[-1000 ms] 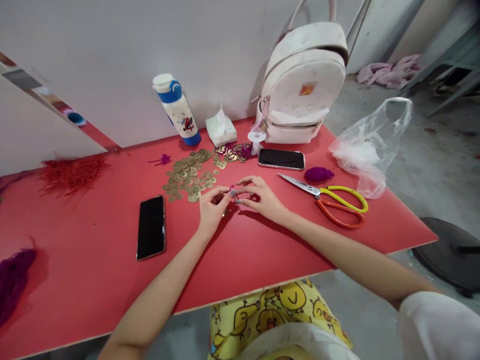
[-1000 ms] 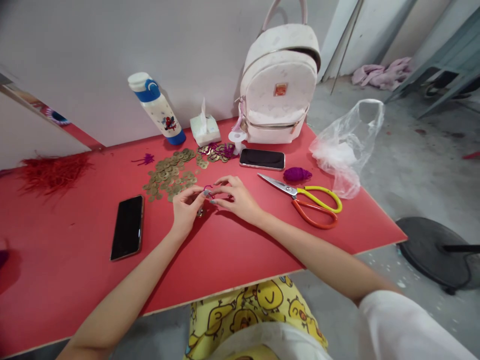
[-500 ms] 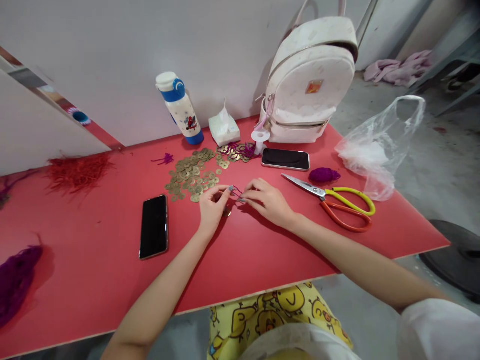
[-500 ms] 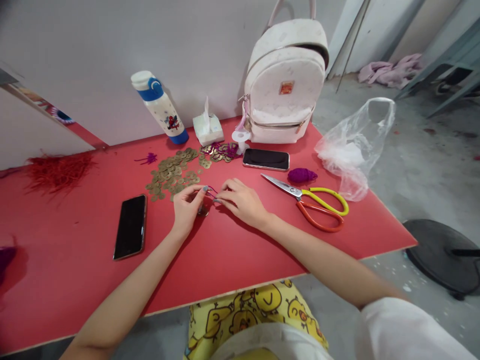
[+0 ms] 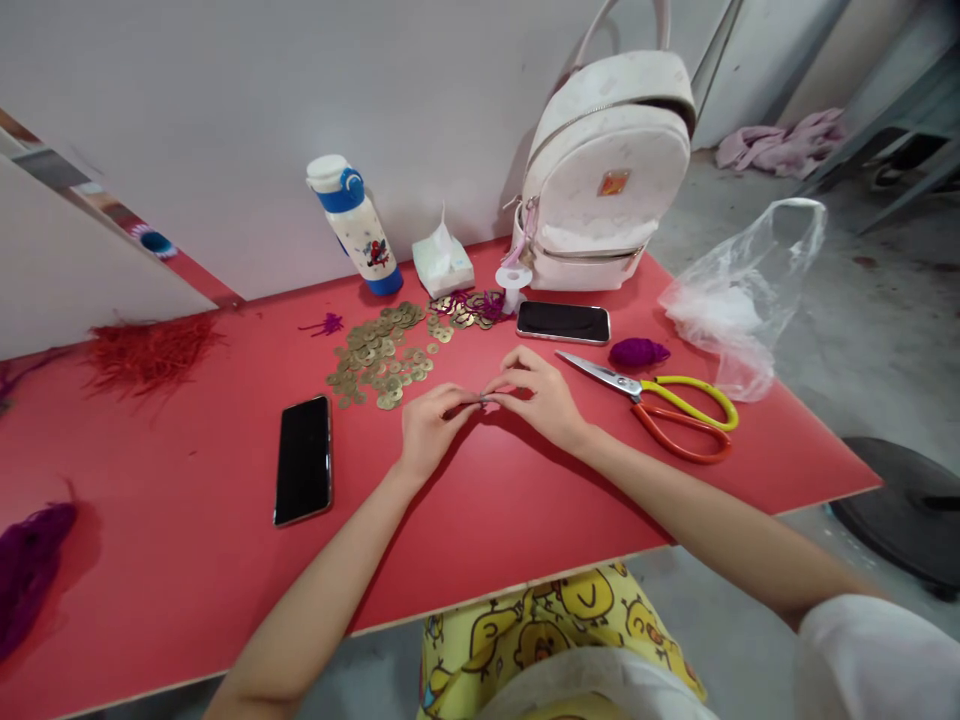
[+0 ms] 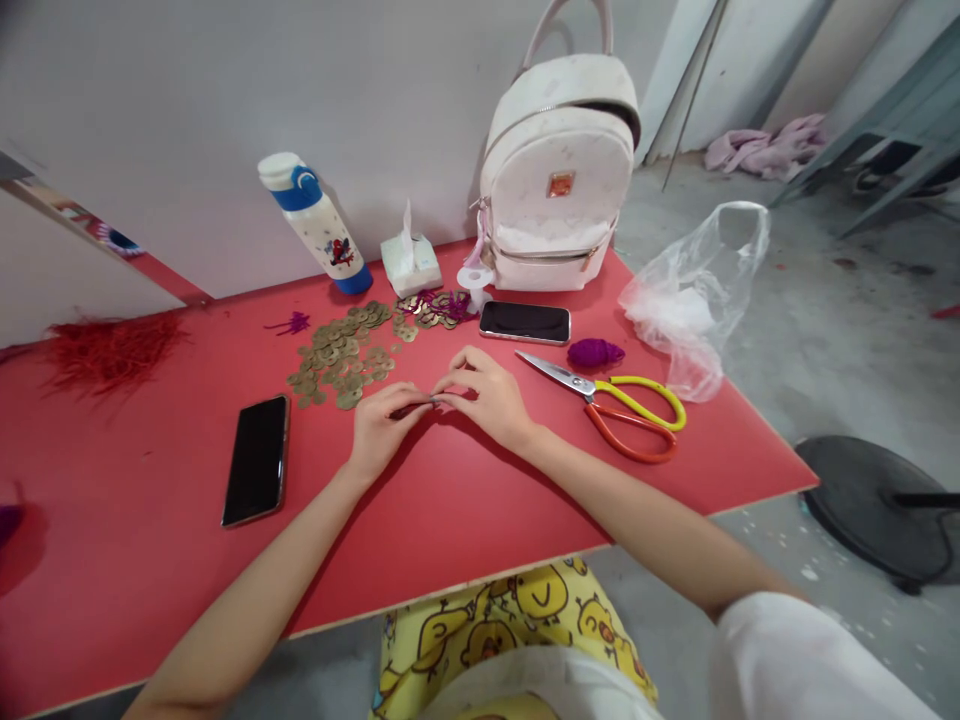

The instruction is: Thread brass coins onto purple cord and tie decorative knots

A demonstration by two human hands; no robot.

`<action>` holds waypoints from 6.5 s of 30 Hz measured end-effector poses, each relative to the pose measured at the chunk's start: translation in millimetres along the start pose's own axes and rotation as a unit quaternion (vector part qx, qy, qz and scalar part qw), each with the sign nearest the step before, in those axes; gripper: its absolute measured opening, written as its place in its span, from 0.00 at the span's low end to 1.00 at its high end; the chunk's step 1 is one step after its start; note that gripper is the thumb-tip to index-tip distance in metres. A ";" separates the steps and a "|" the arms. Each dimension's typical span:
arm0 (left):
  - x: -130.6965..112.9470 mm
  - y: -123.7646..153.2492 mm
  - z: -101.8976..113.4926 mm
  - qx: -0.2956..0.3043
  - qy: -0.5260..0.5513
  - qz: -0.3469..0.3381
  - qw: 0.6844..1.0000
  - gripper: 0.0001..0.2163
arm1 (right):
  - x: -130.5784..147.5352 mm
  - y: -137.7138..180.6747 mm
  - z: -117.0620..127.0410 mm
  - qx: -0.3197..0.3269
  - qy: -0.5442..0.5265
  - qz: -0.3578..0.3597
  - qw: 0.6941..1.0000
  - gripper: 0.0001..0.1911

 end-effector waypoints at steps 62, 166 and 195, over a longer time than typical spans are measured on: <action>10.2 5.5 2.9 -0.094 0.063 0.103 0.988 0.03 | 16.3 11.1 -28.2 0.100 0.196 0.090 0.971 0.13; 25.6 8.6 1.9 -0.141 0.208 0.183 0.950 0.06 | -4.8 -3.8 -27.3 0.170 -0.086 -0.037 0.981 0.05; 20.3 11.9 -7.0 -0.113 0.224 0.218 0.943 0.05 | -2.7 -1.0 -21.0 0.110 -0.043 -0.023 0.993 0.19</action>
Point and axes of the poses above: each hand's wrist, its own y-axis away from the middle knuckle, its own z-axis out of the back of the hand, x = y × z, the point moved 8 cm from there along -y, towards the middle knuckle, and after that the axes turned 12 degrees about -z, right-handed, at the moved point
